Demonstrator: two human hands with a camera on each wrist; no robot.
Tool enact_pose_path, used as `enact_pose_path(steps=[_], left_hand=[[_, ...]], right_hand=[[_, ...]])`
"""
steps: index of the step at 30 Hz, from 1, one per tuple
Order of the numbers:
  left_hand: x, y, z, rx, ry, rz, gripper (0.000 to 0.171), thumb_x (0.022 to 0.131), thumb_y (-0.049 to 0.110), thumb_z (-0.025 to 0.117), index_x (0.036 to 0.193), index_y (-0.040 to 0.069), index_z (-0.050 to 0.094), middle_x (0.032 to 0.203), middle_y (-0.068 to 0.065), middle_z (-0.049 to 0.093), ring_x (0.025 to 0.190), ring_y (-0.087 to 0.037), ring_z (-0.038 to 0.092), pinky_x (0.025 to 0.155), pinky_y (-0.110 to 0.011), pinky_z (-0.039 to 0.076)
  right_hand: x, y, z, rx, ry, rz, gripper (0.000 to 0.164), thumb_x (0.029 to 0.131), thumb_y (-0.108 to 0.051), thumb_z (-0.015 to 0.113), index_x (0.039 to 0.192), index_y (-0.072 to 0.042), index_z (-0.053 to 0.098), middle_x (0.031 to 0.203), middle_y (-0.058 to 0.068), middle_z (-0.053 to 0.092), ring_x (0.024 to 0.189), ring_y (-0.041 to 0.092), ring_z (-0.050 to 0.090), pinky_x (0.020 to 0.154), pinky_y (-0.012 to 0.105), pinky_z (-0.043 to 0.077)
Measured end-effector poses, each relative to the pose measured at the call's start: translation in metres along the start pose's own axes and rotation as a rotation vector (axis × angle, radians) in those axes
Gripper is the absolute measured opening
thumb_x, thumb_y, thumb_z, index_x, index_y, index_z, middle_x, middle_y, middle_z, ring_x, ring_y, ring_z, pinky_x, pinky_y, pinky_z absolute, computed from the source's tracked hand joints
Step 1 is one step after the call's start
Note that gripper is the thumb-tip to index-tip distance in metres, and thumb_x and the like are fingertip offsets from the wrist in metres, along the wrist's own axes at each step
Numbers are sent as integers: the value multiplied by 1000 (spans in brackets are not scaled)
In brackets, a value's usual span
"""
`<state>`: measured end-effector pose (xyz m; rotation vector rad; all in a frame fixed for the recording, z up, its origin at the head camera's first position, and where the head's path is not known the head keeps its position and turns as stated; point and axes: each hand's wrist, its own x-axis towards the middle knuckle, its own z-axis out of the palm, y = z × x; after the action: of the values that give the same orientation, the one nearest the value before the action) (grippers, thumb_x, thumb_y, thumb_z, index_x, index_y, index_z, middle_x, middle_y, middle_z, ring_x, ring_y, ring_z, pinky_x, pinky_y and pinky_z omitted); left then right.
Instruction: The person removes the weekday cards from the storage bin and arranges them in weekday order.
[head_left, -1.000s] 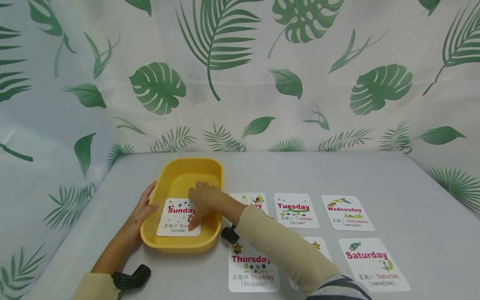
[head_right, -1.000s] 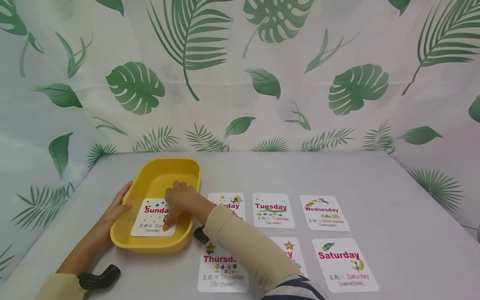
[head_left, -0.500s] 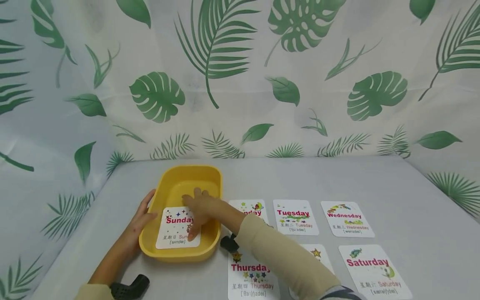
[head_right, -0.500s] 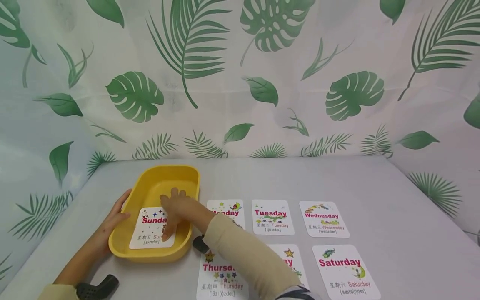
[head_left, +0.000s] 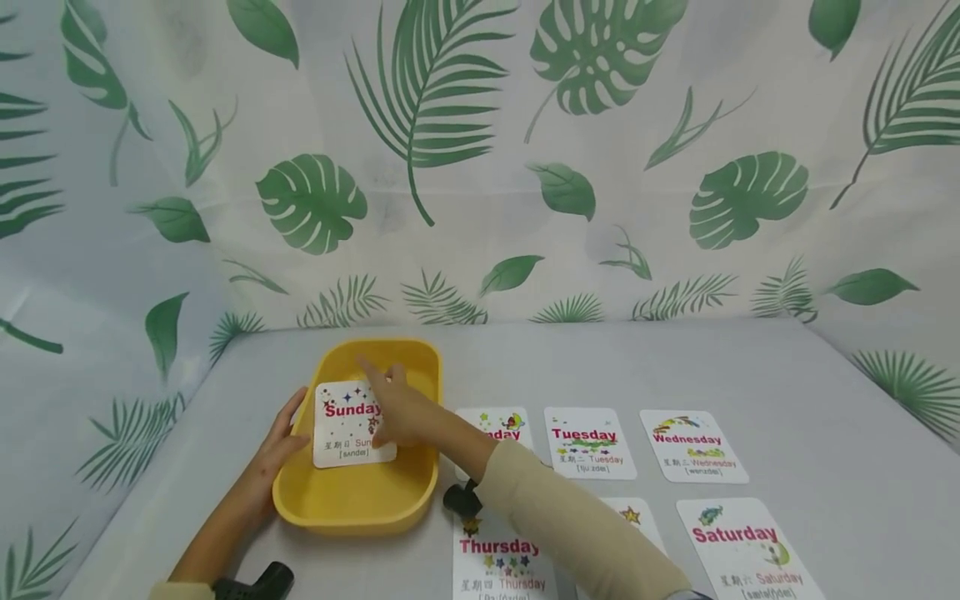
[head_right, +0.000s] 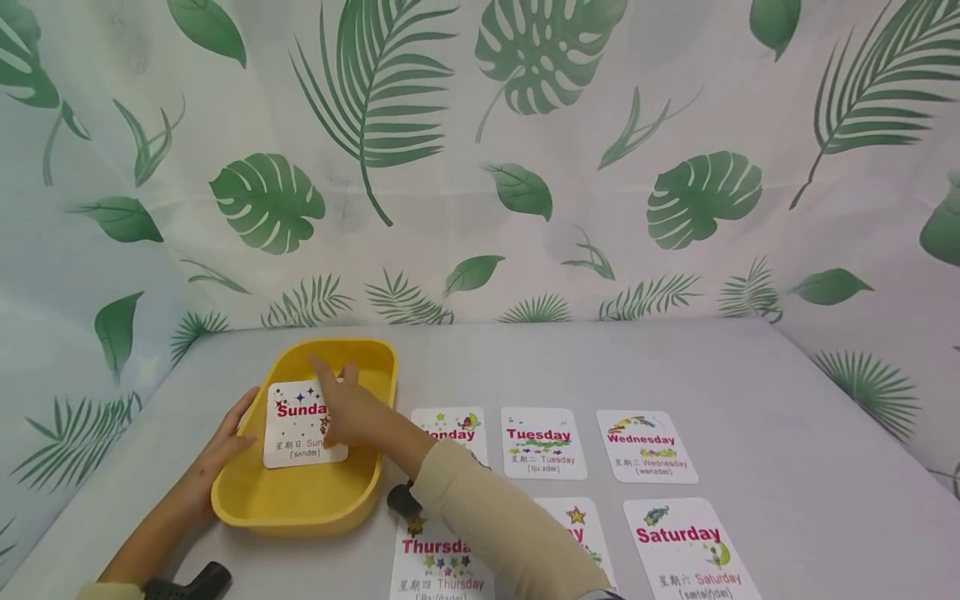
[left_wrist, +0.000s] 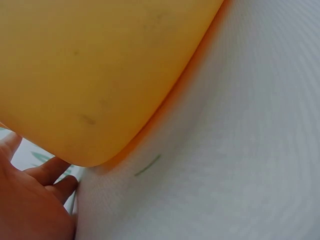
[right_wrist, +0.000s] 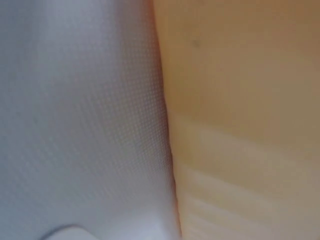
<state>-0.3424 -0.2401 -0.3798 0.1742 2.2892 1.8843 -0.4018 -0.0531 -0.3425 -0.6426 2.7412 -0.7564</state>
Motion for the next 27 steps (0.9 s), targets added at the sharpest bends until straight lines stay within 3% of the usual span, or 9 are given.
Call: enact_pose_path(steps=[4,10,17,21,23,27], left_hand=[[0,1,-1,-24,-1,-26,63,95,22,31,147,27,-4,154,-11,3,125,-20,28,83,-8,38],[2,2,-1,-23,-3,-37,64,94,23,31,147,26,-5,154,-11,-1,131,-28,19,81,-5,35],[2,2,-1,-12,-8,-44,65,94,21,32,147,25,-6,154,-12,-5,128,-27,25,81,-8,38],[2,2,-1,3,-6,-49,64,94,23,32,147,25,-5,153,-15,-1,119,-18,36,82,-13,42],[1,3,-1,-3,-5,-54,64,95,23,31,147,25,-5,153,-15,0,117,-17,37,81,-14,42],[2,4,0,-16,-6,-75,65,94,24,32,147,26,-6,154,-11,-6,128,-27,25,81,-10,38]], right_hand=[[-1,1,-2,-12,58,-52,104,69,-9,77,145,-34,10,125,14,43,73,13,51,63,18,46],[-6,4,-7,-37,37,-144,94,77,-8,70,146,-34,12,98,6,64,70,12,52,65,18,43],[-12,8,-9,-73,92,-216,67,87,-16,59,143,-30,26,94,3,64,58,9,46,60,15,39],[-14,10,-9,-64,149,-246,58,89,-16,56,140,-29,33,77,3,60,52,9,40,54,14,37],[-15,11,-8,-71,184,-266,55,89,-16,55,139,-29,36,83,3,64,53,8,41,56,13,37],[-15,12,-8,-57,251,-286,51,90,-15,53,136,-31,39,117,2,63,63,8,48,64,13,40]])
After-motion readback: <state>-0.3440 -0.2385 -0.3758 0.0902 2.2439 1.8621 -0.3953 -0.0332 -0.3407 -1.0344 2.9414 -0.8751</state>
